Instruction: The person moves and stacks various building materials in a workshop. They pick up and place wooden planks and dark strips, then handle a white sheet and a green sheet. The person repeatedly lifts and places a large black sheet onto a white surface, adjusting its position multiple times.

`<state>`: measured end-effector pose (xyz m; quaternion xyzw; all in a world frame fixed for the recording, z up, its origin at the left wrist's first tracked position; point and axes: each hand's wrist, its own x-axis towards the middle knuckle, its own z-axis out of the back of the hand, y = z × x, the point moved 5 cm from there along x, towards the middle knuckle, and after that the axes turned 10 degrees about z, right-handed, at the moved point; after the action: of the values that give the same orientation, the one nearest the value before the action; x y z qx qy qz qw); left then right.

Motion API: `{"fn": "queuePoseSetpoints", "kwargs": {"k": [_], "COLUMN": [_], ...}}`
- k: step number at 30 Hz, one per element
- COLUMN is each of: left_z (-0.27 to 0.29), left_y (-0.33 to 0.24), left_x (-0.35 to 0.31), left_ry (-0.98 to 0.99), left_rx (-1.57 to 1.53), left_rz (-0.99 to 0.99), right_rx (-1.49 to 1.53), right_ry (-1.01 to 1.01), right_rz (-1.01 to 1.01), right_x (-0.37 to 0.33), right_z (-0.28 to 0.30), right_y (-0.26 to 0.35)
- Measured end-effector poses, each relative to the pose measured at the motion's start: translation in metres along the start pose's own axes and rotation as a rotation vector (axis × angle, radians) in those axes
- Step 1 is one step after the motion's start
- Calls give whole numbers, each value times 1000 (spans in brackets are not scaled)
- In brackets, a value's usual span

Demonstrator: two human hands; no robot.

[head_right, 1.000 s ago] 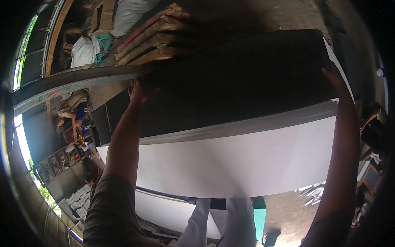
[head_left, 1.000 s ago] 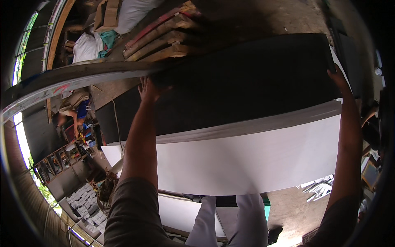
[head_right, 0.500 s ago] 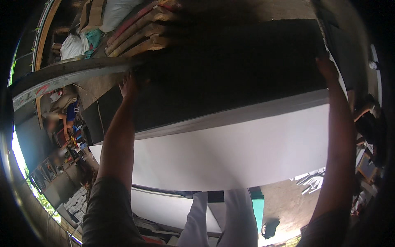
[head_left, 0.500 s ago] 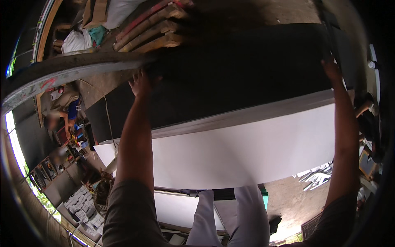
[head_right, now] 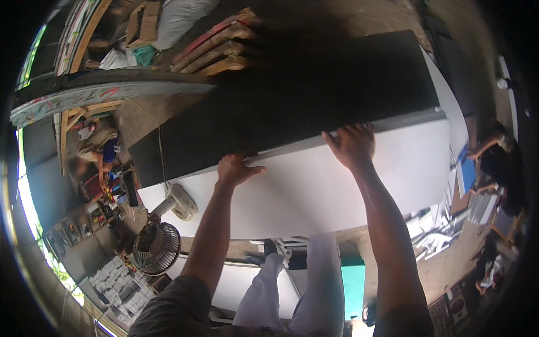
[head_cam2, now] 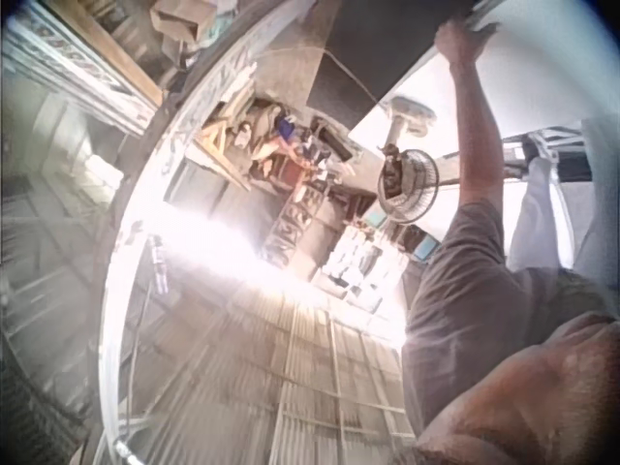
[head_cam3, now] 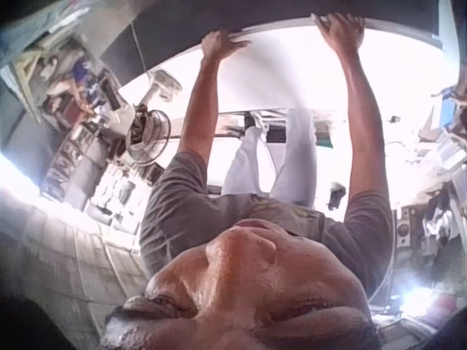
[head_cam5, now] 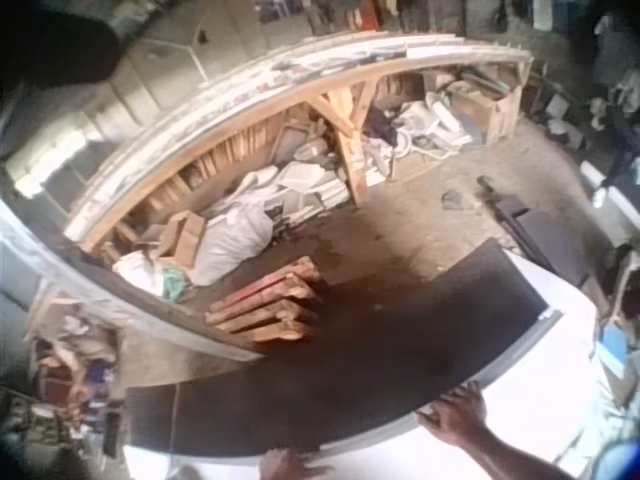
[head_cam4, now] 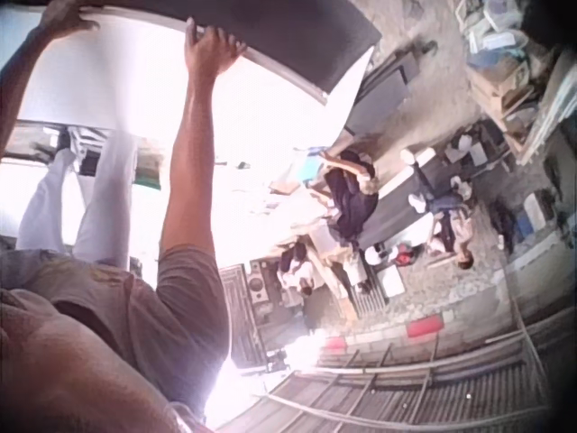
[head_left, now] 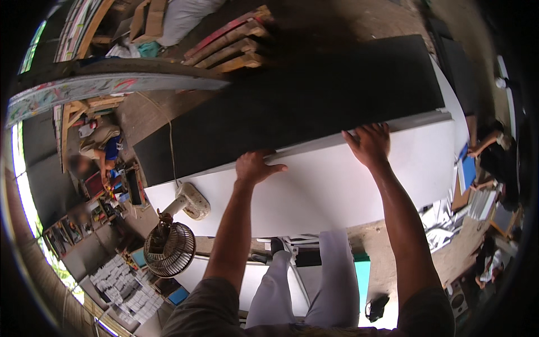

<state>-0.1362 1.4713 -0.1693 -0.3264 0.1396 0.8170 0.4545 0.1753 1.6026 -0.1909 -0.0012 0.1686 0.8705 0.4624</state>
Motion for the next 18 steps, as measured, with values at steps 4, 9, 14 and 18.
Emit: {"fn": "queuePoseSetpoints", "kwargs": {"k": [4,9,14,18], "left_z": [-19,-28,-62,-115], "left_y": [8,8,12,-16], "left_x": [-6,1,-36,-106], "left_ry": [-219,-170,-430,-406], "left_rx": [-71,189,66,96], "left_rz": [-119,-68,-64,-211], "right_rx": [25,-165,-94,20], "right_ry": [162,-121,-111,-63], "right_rz": [-55,-15,-231,-411], "right_x": [6,-15,-95,-195], "right_z": [-3,-12,-18,-46], "right_y": [-3,8,63,98]}}
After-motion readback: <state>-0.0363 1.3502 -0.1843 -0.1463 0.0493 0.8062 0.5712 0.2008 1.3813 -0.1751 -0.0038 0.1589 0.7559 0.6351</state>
